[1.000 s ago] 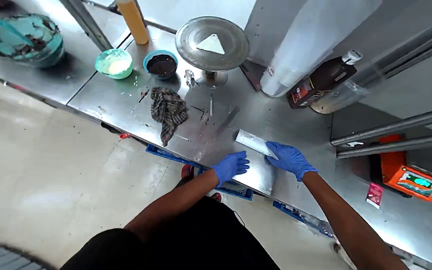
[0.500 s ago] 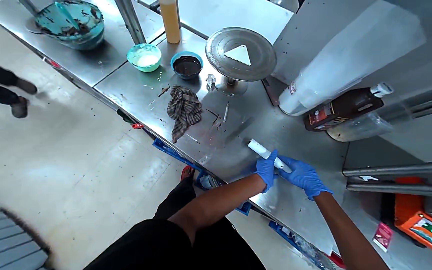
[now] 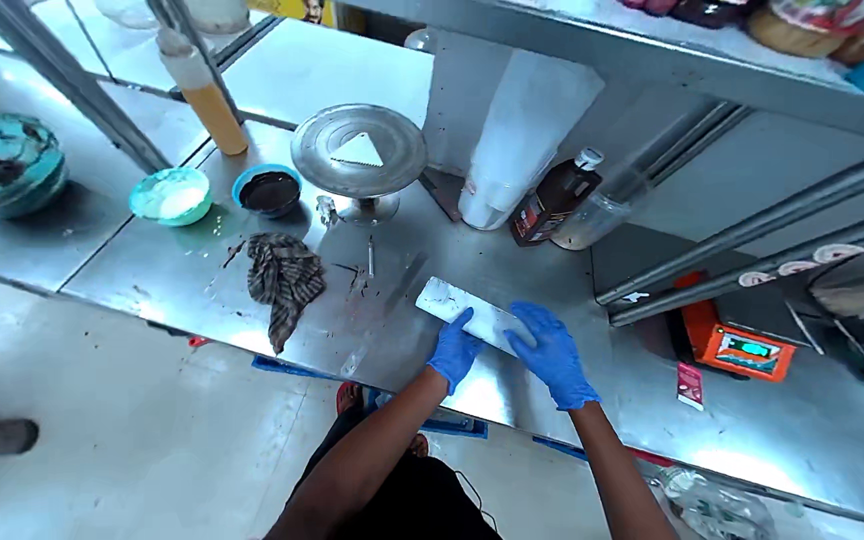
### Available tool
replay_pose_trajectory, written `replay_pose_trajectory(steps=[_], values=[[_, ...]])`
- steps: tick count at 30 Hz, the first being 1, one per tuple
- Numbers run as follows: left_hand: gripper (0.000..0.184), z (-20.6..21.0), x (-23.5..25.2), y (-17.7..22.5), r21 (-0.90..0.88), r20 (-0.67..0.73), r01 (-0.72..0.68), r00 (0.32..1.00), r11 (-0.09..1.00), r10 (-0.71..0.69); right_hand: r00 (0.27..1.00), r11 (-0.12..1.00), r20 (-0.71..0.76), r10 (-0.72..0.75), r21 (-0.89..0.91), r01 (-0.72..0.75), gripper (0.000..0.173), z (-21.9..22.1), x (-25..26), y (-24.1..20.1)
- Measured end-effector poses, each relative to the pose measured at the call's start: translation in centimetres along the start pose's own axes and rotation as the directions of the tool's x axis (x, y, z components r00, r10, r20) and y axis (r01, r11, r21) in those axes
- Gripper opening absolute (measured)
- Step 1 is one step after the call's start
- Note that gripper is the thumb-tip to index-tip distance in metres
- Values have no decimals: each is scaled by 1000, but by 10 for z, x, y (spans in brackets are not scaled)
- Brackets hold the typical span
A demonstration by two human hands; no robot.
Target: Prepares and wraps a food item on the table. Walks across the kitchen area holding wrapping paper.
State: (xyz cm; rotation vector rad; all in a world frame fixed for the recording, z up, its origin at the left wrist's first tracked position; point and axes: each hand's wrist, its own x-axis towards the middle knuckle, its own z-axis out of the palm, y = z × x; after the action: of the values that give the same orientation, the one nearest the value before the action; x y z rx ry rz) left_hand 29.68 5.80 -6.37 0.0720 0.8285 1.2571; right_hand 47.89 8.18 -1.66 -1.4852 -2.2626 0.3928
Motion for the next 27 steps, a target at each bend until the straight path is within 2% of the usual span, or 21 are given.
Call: replay_pose_trajectory(steps=[1,2,4,5,6,9,11,14,16,20,24,27], values=[[47,0,-4,6,-25,50,0,999,1000,2,982,979,-112,150,156,-132,48,-9,-8,-4],[43,1,-11,14,-45,95,-2,995,999,6,928,900,-188,321,366,-237,48,-18,-17,-11],[38,5,-24,29,-83,168,4,986,997,10,775,598,-184,605,748,-289,52,-28,-31,-28],[37,6,-30,36,-87,198,6,980,996,11,721,471,-150,677,840,-268,54,-30,-37,-36],[36,6,-35,42,-91,231,6,973,996,15,690,391,-125,713,887,-244,56,-31,-44,-43],[36,5,-49,56,-123,321,-10,946,992,49,679,261,-62,732,945,-195,49,-32,-60,-69],[34,6,-58,63,-161,364,-7,929,987,66,708,249,-70,702,957,-152,41,-34,-67,-87],[30,9,-70,72,-144,333,-39,939,989,86,796,348,-120,594,930,-119,53,-41,-74,-106],[32,12,-77,76,-114,282,-77,953,990,107,820,324,-109,562,941,-97,61,-41,-78,-112],[36,17,-85,80,-88,180,-111,976,990,126,784,224,-33,621,965,-137,65,-29,-85,-120],[40,21,-94,75,-49,-22,-128,992,991,127,694,199,-35,719,967,-158,51,-1,-84,-136],[41,13,-92,72,-27,-101,-138,986,990,135,651,157,4,759,969,-189,42,14,-82,-143]])
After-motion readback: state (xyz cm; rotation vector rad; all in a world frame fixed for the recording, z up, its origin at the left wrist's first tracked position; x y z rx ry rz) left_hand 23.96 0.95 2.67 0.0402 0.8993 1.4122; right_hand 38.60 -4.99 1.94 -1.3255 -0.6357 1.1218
